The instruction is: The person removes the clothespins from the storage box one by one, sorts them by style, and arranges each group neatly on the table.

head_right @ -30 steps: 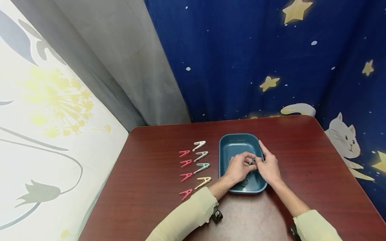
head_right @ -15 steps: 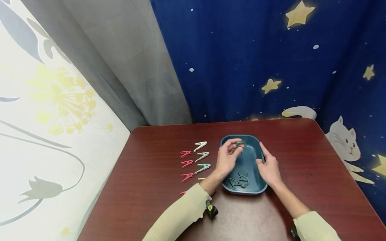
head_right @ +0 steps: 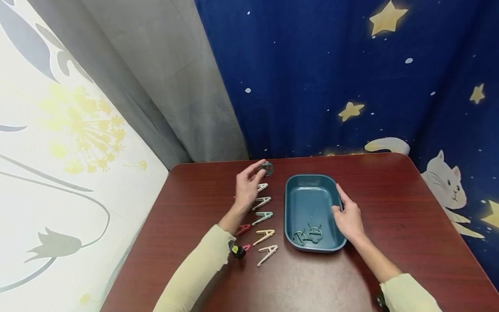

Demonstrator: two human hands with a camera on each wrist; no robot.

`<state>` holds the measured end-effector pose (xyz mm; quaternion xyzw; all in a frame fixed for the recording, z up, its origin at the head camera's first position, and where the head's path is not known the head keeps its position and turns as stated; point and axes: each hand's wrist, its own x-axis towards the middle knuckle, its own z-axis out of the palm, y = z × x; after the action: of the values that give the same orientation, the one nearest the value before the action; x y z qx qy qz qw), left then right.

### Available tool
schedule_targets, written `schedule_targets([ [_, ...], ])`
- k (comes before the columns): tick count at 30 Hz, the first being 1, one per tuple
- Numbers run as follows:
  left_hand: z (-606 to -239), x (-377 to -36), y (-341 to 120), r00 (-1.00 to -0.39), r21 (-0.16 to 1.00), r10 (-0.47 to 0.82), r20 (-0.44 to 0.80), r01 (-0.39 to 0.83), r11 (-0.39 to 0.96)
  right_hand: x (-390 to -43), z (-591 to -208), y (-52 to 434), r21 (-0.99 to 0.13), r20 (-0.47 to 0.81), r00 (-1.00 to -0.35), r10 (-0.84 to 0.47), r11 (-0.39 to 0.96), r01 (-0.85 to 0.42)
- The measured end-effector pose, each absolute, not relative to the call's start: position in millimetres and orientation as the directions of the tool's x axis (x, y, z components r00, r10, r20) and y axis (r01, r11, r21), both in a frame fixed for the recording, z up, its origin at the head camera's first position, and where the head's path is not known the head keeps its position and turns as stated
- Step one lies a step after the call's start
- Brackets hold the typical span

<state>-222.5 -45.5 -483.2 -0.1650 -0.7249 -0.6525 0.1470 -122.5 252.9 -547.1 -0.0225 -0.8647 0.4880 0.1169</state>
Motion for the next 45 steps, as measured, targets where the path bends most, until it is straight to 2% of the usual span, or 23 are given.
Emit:
schedule_targets([
  [6,-491.0,-231.5,-103.2,-0.905,0.891,-0.048,0.423,0.406,0.203,-121.8,-545.9,253.4,-0.849,0.17,-0.972,0.16,0.525,-0.062],
  [11,-507.7,-230.2,-147.6,-0.926,0.899,-0.111,0.362,0.314,0.306,-122.1,-544.7,254.0,-0.848,0.165,-0.974,0.156,0.526,-0.059],
  [16,-527.2,-225.5,-181.7,-0.951,0.906,-0.119,0.285,0.227,0.358,-122.6,-544.4,253.7,-0.846,0.171,-0.973,0.155,0.53,-0.064],
  [25,-549.6,-215.8,-214.0,-0.997,0.968,-0.021,0.075,0.068,0.24,-123.0,-545.0,254.0,-0.849,0.164,-0.974,0.157,0.526,-0.058],
  [36,-557.7,-207.8,-228.2,-0.998,0.978,0.046,-0.05,-0.04,0.203,-122.4,-546.2,256.8,-0.84,0.175,-0.97,0.166,0.54,-0.059],
  [40,-559.1,-209.0,-233.3,-0.998,0.946,0.056,-0.039,-0.019,0.325,-122.5,-546.4,256.7,-0.845,0.165,-0.972,0.166,0.532,-0.052],
  [45,-558.4,-209.7,-239.5,-0.994,0.833,0.098,0.043,0.09,0.546,-122.8,-545.9,256.4,-0.847,0.166,-0.972,0.166,0.529,-0.054],
])
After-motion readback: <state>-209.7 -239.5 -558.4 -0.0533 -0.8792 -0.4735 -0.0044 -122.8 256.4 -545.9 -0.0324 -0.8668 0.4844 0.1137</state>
